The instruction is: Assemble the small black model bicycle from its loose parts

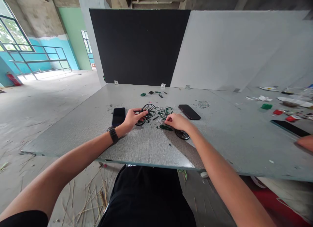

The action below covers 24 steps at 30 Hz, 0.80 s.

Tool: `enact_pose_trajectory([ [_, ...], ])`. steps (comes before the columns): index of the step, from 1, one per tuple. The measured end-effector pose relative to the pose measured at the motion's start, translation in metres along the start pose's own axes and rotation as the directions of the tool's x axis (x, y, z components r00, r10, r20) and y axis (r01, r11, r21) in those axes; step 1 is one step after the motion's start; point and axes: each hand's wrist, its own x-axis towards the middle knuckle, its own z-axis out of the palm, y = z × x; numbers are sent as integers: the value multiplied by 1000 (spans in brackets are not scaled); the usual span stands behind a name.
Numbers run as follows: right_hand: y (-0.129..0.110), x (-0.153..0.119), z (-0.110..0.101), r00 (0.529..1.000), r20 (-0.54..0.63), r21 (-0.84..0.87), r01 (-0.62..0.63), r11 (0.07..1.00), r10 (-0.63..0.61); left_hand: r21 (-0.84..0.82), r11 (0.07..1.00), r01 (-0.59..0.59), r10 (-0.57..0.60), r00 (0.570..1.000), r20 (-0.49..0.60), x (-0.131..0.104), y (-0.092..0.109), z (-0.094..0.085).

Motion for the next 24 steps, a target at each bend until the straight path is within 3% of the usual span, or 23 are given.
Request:
enact_pose_trajectory([
  [9,2,-2,0,999,-7,-12,54,998,-54,-15,1000,-28,28,1000,-4,1,-1,-1],
  [14,6,1,3,1000,-12,-4,20,1000,-20,-8,1000,-23,23,1000,-20,2,-3,-1],
  [19,6,1,3,999,31,-69,17,997,-15,-34,999,-15,14,1000,-28,4,-5,0],
  [24,4,-4,1,1000,-5,-145,19,989,-20,-50,999,-6,4,999,-34,3,-3,2],
])
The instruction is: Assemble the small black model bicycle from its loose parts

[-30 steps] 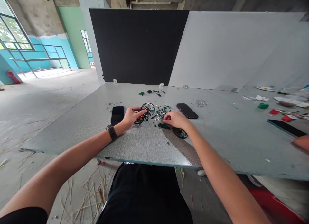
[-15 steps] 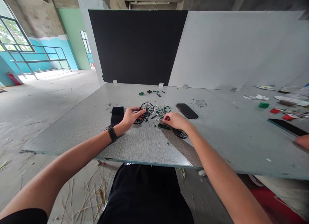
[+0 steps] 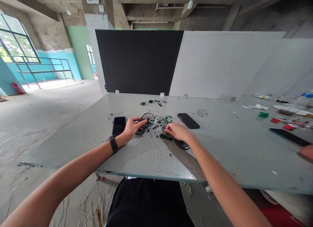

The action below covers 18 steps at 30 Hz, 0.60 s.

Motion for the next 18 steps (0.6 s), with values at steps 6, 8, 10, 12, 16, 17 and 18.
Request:
enact_pose_trajectory([
  [6,-2,-4,-4,999,-41,-57,-12,998,10,32,999,-26,26,1000,5,-1,1,1],
  [8,-4,-5,-5,999,-50,-64,-18,998,15,36,999,-26,26,1000,4,-1,1,1],
  [10,-6,-6,-6,998,-55,-63,-20,998,16,37,999,-17,17,1000,-5,-2,2,1],
  [12,-7,-6,-6,998,-59,-57,-14,998,11,33,999,-9,10,1000,-9,-2,3,2],
  [16,-3,1,-14,995,-99,-55,-20,998,14,25,1000,-15,15,1000,-8,-3,7,2],
  [17,1,4,-18,993,-118,-59,-36,998,28,23,1000,-14,15,1000,-8,-4,7,2],
  [18,5,9,-22,990,-130,-64,-53,997,44,19,1000,-12,12,1000,-9,-4,8,3],
])
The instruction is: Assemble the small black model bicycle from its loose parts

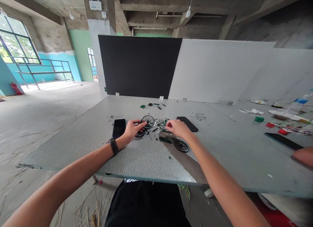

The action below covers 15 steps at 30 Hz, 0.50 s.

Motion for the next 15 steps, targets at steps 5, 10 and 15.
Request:
enact_pose_trajectory([
  [5,20,37,-15,997,72,-2,-38,999,38,-2,1000,10,-10,1000,6,-2,2,1],
  [10,17,64,-4,984,177,46,-23,999,14,7,1000,10,-10,1000,-16,-1,2,0],
  [15,11,64,12,987,155,45,-36,998,28,20,1000,9,-8,1000,-29,2,0,-2],
])
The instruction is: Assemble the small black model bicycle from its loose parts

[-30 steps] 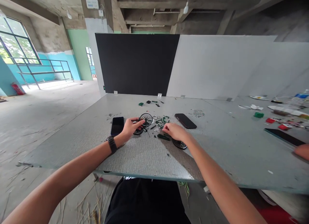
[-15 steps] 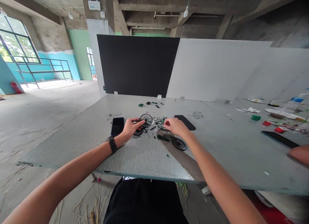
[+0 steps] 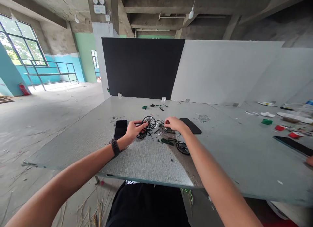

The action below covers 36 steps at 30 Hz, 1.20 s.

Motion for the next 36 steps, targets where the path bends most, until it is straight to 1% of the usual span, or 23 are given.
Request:
enact_pose_trajectory([
  [4,4,-7,3,999,-40,-16,-18,1000,18,8,1000,-14,14,1000,-16,1,-2,0],
  [7,6,-13,3,998,-66,-33,-11,999,9,-6,1000,-20,20,999,-26,2,-1,-1],
  [9,2,-18,4,993,-113,-50,8,999,-13,-26,999,-24,23,999,-48,3,1,-2],
  [11,-8,-23,5,982,-180,-68,47,997,-59,-45,998,-34,30,997,-74,5,3,-3],
  [13,-24,-27,7,965,-220,-81,130,988,-145,-60,997,-49,43,994,-97,8,4,-6],
  [15,-44,-30,11,943,-233,-85,223,971,-237,-75,995,-66,57,991,-118,11,4,-10],
  [16,-53,-31,13,926,-231,-85,285,955,-297,-83,994,-74,63,990,-129,12,4,-11],
  [17,-62,-31,15,894,-235,-78,373,925,-381,-90,993,-82,69,988,-141,14,4,-13],
  [18,-71,-32,17,868,-232,-64,437,897,-439,-97,991,-89,73,986,-152,15,4,-15],
  [19,-78,-33,20,852,-229,-43,475,879,-472,-102,990,-94,77,984,-162,16,4,-17],
  [22,-90,-36,24,816,-166,17,564,826,-554,-112,989,-99,78,980,-180,18,5,-20],
  [24,-91,-38,25,805,-133,39,588,808,-579,-117,989,-94,71,980,-186,19,4,-20],
  [27,-90,-38,25,798,-118,60,599,798,-591,-118,989,-83,60,980,-190,19,4,-20],
  [32,-87,-36,22,810,-139,71,582,810,-570,-112,990,-83,62,982,-178,18,3,-20],
  [36,-84,-36,19,820,-132,89,569,817,-557,-105,990,-94,75,981,-179,19,2,-21],
])
